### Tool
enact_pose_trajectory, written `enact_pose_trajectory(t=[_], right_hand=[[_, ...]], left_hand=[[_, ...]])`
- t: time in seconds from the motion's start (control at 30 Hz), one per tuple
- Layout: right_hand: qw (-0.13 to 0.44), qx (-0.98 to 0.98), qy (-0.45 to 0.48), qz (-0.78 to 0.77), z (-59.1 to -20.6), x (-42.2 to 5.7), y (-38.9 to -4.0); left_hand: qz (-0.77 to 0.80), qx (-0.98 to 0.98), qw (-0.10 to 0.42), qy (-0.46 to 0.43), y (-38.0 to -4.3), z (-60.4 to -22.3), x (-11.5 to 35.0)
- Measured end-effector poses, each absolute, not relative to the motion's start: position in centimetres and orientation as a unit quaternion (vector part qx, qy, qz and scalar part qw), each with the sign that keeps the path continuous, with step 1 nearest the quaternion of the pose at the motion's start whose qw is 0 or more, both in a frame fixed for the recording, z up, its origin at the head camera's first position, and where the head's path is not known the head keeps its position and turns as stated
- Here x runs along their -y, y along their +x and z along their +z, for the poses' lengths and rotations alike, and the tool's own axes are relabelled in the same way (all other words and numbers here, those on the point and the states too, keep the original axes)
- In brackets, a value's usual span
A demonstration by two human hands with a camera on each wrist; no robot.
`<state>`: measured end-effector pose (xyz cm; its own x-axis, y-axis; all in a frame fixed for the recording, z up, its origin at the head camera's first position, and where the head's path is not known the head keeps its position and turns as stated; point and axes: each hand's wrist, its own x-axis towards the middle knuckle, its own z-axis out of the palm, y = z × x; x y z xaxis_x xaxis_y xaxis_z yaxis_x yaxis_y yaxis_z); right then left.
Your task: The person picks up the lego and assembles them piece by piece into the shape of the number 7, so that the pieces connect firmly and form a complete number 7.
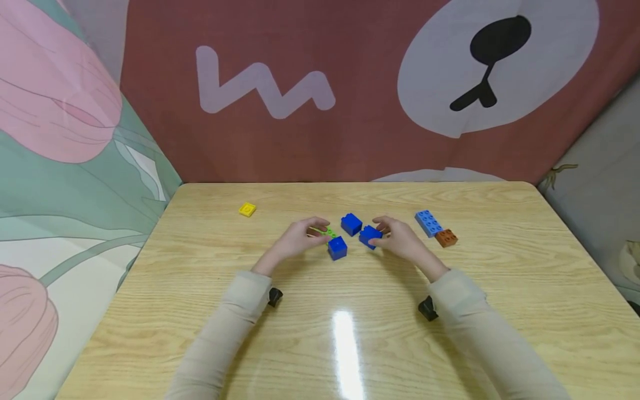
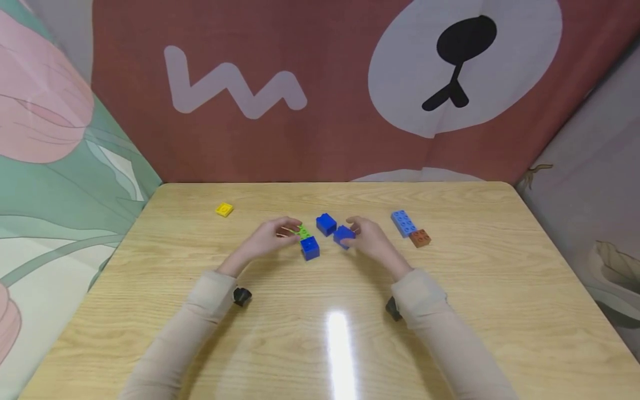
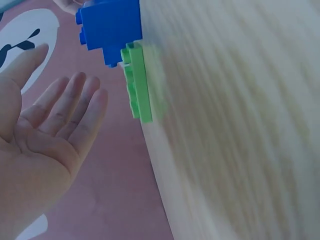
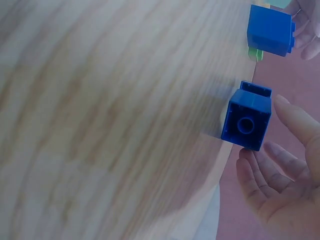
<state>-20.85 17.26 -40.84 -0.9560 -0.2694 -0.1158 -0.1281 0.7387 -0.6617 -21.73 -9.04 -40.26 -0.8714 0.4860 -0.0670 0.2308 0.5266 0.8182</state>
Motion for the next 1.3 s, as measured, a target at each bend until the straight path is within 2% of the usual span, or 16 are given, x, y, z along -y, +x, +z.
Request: enact_pose_trajectory(t=[0.17, 0.43, 1.3], right_hand=[[0.107, -0.930, -0.100, -0.338, -41.0, -17.1, -20.9], [0.108, -0.933, -0.099, -0.330, -41.1, -17.0, -21.0], [0.139, -0.914, -0.102, -0.367, -40.9, -17.3, -20.9]], left_hand=[[0.429, -0.861, 0.174, 0.209, -21.6, -40.6, 8.5], [0.409, -0.869, 0.193, 0.200, -21.4, -40.9, 7.8], [0.377, -0.881, 0.196, 0.208, -21.5, -41.1, 6.9]])
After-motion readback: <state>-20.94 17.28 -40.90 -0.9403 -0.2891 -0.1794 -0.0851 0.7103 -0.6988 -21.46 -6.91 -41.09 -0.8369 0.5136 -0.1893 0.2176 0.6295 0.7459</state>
